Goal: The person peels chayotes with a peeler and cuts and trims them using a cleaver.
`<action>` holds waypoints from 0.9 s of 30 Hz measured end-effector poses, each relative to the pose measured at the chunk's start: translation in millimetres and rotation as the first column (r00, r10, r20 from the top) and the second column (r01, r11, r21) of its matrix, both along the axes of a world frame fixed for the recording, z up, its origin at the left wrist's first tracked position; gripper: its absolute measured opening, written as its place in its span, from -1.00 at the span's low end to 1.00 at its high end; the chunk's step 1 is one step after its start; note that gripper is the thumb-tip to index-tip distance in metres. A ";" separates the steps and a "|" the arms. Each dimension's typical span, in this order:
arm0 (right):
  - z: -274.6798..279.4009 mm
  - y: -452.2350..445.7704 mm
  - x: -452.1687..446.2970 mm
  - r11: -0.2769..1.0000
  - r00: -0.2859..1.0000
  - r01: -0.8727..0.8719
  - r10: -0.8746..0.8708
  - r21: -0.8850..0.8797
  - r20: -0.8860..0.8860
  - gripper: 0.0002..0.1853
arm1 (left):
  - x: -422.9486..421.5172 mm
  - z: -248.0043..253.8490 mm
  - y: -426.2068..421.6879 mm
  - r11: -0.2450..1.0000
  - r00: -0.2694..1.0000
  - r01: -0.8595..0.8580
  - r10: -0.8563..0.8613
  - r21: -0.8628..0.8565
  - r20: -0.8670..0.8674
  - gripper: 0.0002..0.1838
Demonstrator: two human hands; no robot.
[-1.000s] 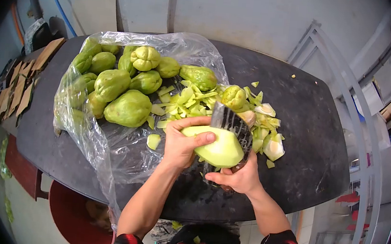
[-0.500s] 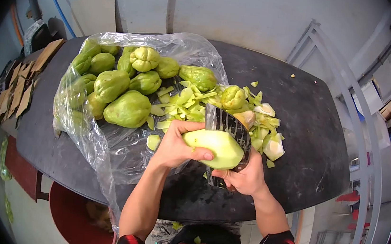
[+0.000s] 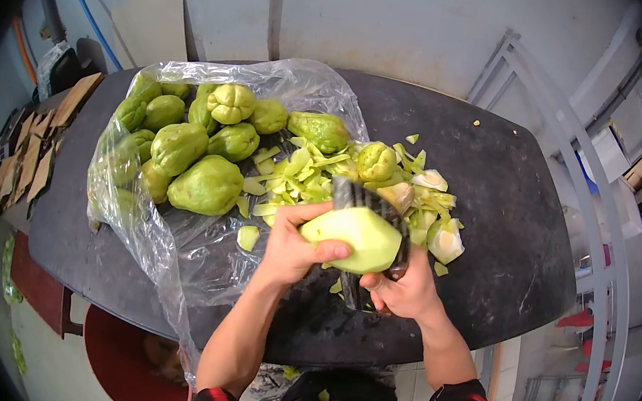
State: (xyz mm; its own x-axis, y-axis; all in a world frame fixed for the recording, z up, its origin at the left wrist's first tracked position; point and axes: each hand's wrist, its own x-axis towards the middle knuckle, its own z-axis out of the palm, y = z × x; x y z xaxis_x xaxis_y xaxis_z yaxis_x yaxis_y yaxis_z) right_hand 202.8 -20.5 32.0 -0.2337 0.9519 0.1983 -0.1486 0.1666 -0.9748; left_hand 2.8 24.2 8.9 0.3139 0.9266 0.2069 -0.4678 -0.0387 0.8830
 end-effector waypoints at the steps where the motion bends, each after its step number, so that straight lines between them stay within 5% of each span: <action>1: 1.9 3.1 2.7 0.996 0.993 -0.091 0.092 -0.027 0.069 -0.46 | 0.2 3.8 -0.5 1.000 1.000 0.003 -0.003 0.000 -0.002 -0.40; 3: -3.5 2.1 2.4 0.983 0.974 -0.171 0.179 -0.065 0.136 -0.41 | 2.2 7.8 -1.5 1.000 0.998 -0.008 0.006 0.019 0.061 -0.45; 5: -19.5 0.9 -9.3 0.998 0.998 -0.046 0.044 -0.041 -0.051 -0.31 | 14.7 0.3 -2.9 0.996 0.986 -0.075 0.080 -0.042 0.143 -0.45; 7: -13.4 1.0 -8.8 0.997 0.998 -0.055 0.053 -0.048 -0.039 -0.27 | 17.9 1.2 -4.7 0.993 0.958 -0.059 0.085 -0.102 0.274 -0.46; 14: -2.5 1.6 1.4 0.986 0.982 -0.161 0.165 -0.049 0.091 -0.29 | 2.7 2.1 -3.7 0.999 0.995 0.026 -0.022 -0.036 0.093 -0.48; 19: -15.7 -2.1 -11.6 0.998 0.997 -0.062 0.063 0.022 -0.046 -0.40 | 20.3 7.3 -10.0 0.995 0.973 -0.090 0.097 -0.044 0.210 -0.51; 23: 4.0 -2.5 -1.6 0.991 0.986 -0.132 0.135 -0.040 0.094 -0.43 | 6.4 6.3 -9.3 0.999 0.997 -0.009 0.013 -0.050 0.080 -0.51; 25: -2.2 -4.4 -5.3 0.993 0.987 -0.116 0.119 -0.038 0.105 -0.43 | 15.8 4.8 -10.9 0.998 0.987 -0.047 0.052 -0.036 0.151 -0.53; 27: -20.5 -5.3 -12.2 0.998 0.996 -0.057 0.057 0.002 -0.062 -0.34 | 19.0 5.1 -12.0 0.996 0.971 -0.084 0.087 -0.023 0.224 -0.54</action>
State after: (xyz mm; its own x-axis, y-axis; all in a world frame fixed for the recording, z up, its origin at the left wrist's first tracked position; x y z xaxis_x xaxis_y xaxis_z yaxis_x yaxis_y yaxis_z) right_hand 190.6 -25.8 11.6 -0.2746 0.9373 0.2144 -0.2184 0.1563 -0.9633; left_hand 21.8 12.3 13.9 0.1801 0.9512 0.2507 -0.6497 -0.0763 0.7563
